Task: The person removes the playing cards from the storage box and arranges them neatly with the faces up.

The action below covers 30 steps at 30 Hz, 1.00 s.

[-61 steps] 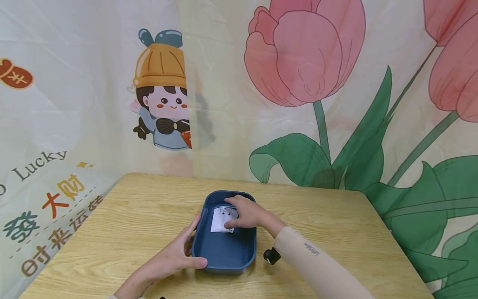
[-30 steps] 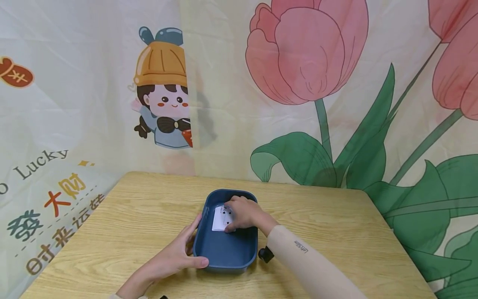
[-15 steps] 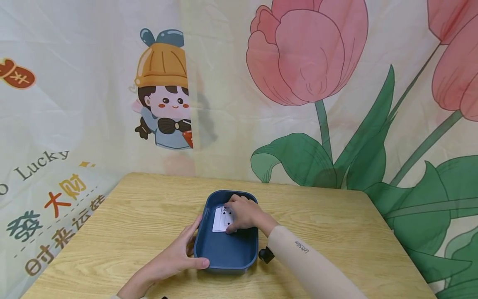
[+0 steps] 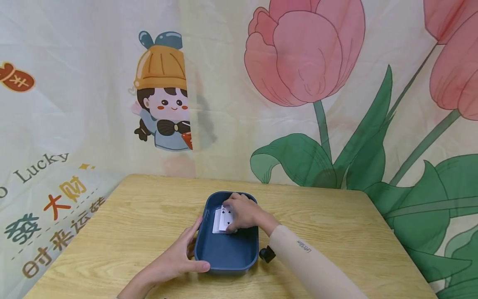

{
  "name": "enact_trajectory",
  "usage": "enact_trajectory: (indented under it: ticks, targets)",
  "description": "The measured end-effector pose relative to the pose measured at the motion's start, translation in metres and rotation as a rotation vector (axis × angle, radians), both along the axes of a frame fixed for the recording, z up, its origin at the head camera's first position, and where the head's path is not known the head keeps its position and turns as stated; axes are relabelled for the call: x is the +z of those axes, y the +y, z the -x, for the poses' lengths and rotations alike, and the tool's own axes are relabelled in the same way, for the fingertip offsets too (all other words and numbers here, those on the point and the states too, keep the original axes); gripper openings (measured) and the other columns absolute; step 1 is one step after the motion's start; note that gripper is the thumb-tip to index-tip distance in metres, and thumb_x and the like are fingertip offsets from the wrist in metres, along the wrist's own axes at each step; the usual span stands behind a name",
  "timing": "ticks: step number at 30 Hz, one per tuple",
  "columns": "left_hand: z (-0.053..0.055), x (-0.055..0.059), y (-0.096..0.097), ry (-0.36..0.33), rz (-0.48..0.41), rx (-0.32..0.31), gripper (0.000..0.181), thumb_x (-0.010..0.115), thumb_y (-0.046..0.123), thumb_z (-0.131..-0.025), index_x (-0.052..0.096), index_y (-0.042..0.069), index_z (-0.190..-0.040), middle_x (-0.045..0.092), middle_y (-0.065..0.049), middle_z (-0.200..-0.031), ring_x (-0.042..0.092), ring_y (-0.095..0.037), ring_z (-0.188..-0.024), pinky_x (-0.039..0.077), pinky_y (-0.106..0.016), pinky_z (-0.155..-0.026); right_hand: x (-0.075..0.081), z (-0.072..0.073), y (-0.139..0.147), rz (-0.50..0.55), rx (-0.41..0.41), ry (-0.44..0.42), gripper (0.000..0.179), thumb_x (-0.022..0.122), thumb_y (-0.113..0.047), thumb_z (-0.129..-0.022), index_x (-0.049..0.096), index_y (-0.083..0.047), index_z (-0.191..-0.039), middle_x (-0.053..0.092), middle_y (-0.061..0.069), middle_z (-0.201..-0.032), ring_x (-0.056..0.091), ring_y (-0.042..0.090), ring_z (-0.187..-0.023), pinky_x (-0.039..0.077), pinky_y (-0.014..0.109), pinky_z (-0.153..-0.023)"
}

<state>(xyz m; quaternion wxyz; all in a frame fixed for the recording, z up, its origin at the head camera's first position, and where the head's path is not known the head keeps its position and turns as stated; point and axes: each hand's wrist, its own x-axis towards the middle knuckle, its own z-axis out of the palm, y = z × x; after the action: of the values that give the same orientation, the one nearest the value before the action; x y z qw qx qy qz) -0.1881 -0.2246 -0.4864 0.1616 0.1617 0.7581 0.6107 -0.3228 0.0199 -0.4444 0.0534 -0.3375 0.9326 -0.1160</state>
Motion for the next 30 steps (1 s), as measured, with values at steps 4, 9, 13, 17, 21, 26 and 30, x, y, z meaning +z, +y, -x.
enact_trajectory:
  ticks: [4,9,13,17,21,26,30]
  targets:
    - [-0.002,-0.001,0.000,0.000,0.013,0.015,0.123,0.088,0.022,-0.090,-0.003,0.025,-0.172,-0.001,-0.018,-0.174,0.040,-0.041,-0.150,0.045,-0.026,-0.113,0.007,-0.002,0.005,0.054,0.016,-0.012,0.079,0.093,-0.041,-0.082,0.061,-0.014,-0.149,0.057,0.003,-0.139,0.051,0.018,-0.116,0.052,0.032,-0.099]
    - [-0.001,-0.003,0.001,0.013,0.021,0.029,0.123,0.089,0.023,-0.089,-0.002,0.025,-0.172,0.000,-0.017,-0.174,0.040,-0.042,-0.150,0.048,-0.028,-0.112,0.024,-0.006,0.019,0.104,0.037,-0.009,0.082,0.095,-0.037,-0.080,0.060,-0.012,-0.149,0.057,0.006,-0.140,0.052,0.020,-0.116,0.053,0.032,-0.097]
    - [-0.001,-0.004,0.002,0.027,0.016,0.035,0.124,0.090,0.021,-0.088,-0.001,0.025,-0.172,0.001,-0.017,-0.174,0.041,-0.042,-0.149,0.048,-0.028,-0.112,0.036,-0.008,0.038,0.151,0.044,-0.011,0.083,0.096,-0.033,-0.078,0.059,-0.009,-0.149,0.058,0.007,-0.142,0.053,0.022,-0.119,0.052,0.035,-0.098]
    - [-0.001,-0.004,0.002,0.035,0.001,0.036,0.125,0.091,0.018,-0.086,0.000,0.023,-0.173,0.002,-0.020,-0.174,0.045,-0.042,-0.146,0.049,-0.028,-0.110,0.044,-0.008,0.059,0.206,0.030,-0.030,0.084,0.096,-0.029,-0.077,0.058,-0.008,-0.149,0.056,0.008,-0.142,0.051,0.024,-0.120,0.051,0.039,-0.099]
    - [-0.001,-0.003,0.002,0.047,-0.005,0.025,0.125,0.091,0.018,-0.086,0.000,0.022,-0.173,0.001,-0.021,-0.173,0.045,-0.043,-0.146,0.050,-0.028,-0.109,0.048,-0.009,0.078,0.232,0.007,-0.037,0.084,0.097,-0.027,-0.076,0.059,-0.009,-0.149,0.054,0.010,-0.142,0.049,0.026,-0.122,0.050,0.042,-0.099]
    - [-0.001,-0.003,0.001,0.052,-0.014,0.013,0.125,0.091,0.019,-0.086,0.000,0.021,-0.173,0.000,-0.022,-0.173,0.043,-0.044,-0.147,0.050,-0.029,-0.110,0.048,-0.007,0.099,0.252,-0.018,-0.047,0.084,0.098,-0.023,-0.075,0.059,-0.010,-0.148,0.054,0.010,-0.138,0.050,0.027,-0.118,0.051,0.042,-0.095]
    - [0.000,-0.004,0.001,0.065,-0.004,0.014,0.125,0.091,0.021,-0.086,0.001,0.021,-0.173,0.001,-0.023,-0.173,0.043,-0.045,-0.147,0.050,-0.032,-0.111,0.044,-0.004,0.117,0.267,-0.038,-0.046,0.084,0.098,-0.021,-0.074,0.060,-0.010,-0.148,0.055,0.011,-0.138,0.051,0.028,-0.115,0.051,0.041,-0.092]
